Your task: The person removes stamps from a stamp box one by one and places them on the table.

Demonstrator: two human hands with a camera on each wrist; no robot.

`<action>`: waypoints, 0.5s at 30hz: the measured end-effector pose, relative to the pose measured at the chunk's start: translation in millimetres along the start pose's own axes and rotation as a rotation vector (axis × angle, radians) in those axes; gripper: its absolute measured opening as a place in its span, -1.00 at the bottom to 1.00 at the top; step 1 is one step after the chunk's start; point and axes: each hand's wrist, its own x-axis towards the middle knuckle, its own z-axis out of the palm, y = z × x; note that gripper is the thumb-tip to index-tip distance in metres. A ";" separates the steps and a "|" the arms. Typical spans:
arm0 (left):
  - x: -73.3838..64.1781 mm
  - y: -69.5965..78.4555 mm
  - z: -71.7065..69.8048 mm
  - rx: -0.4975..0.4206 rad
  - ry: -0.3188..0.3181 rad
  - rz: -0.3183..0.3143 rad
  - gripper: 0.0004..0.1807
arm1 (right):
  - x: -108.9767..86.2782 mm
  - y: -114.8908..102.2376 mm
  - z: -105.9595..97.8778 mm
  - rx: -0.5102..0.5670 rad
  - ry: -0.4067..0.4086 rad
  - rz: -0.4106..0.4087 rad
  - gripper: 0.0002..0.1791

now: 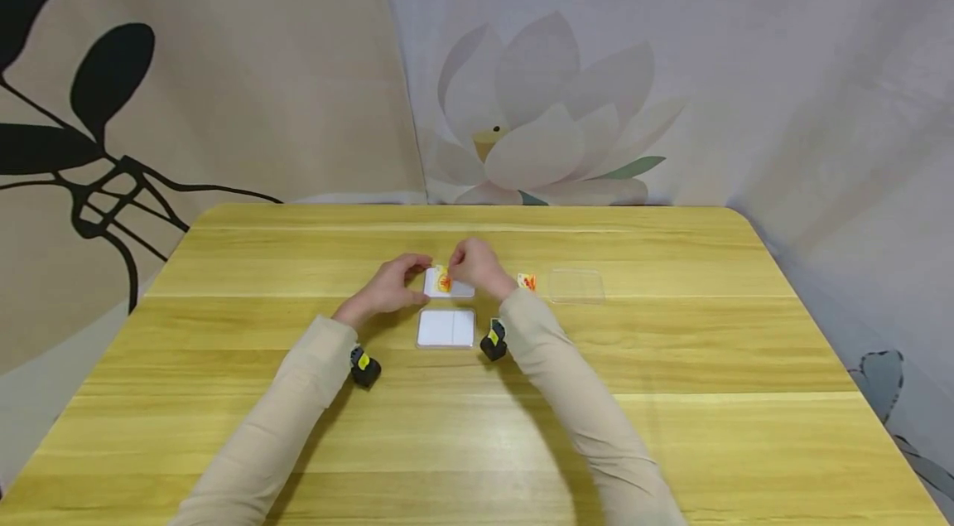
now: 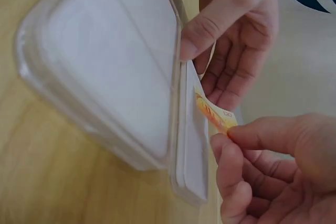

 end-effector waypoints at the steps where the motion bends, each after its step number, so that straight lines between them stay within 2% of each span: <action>1: -0.1 0.0 0.1 0.002 0.002 0.003 -0.31 | -0.5 0.2 -0.9 0.010 -0.003 0.014 -0.95; 8: 0.2 0.7 0.7 0.004 0.009 -0.004 -0.31 | -3.2 3.2 -7.4 0.045 0.000 0.074 -0.93; 15: 0.5 1.4 0.6 0.011 -0.003 -0.031 -0.29 | -6.5 11.3 -14.5 0.040 0.029 0.088 -0.92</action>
